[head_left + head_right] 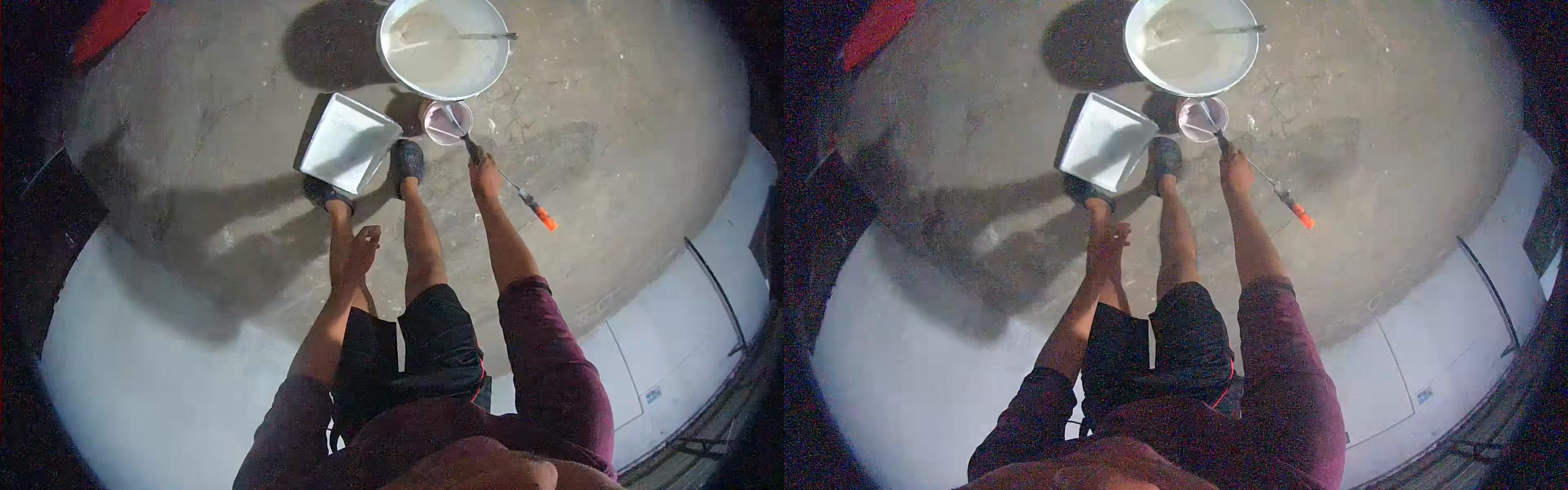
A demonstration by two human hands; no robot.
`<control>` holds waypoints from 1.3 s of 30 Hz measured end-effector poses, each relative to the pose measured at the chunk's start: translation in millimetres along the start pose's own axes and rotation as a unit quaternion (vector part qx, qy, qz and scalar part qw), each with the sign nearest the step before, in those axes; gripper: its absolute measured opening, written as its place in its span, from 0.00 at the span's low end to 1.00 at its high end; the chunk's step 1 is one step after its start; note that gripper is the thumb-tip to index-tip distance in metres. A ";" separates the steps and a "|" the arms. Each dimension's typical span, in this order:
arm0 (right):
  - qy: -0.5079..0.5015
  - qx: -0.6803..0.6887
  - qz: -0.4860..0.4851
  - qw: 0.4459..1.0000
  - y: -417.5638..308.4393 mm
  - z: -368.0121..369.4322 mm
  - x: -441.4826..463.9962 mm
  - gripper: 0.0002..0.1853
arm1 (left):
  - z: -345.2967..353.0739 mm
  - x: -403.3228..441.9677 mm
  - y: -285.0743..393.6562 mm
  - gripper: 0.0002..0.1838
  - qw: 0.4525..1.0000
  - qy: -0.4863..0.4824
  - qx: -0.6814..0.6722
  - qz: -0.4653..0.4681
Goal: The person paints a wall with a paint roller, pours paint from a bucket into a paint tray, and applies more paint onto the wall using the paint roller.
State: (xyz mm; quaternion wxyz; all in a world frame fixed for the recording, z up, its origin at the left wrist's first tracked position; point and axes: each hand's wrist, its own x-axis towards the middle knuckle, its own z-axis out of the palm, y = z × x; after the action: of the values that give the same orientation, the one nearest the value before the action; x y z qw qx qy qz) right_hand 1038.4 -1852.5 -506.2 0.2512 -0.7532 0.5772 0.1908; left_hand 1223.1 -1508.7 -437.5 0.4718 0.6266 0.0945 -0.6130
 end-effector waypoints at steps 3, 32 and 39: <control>0.042 0.054 -0.004 0.998 -11.4 -24.0 -6.5 0.20 | 3.9 -1.5 -5.6 0.13 0.998 0.035 0.059 0.013; -0.298 0.544 0.242 0.746 -137.7 6.6 -196.2 0.21 | -150.2 63.8 12.8 0.32 0.872 0.115 0.476 -0.006; -0.355 0.584 0.202 0.701 -185.4 105.7 -178.3 0.19 | -220.9 212.2 46.8 0.25 0.799 0.189 0.568 0.061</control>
State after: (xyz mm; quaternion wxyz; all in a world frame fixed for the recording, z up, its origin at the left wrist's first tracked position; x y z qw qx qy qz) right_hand 1171.1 -1612.9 -458.6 0.7826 -0.1970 0.5793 0.1147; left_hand 1454.7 -1475.3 -640.7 0.0406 0.8901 -0.2211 -0.3964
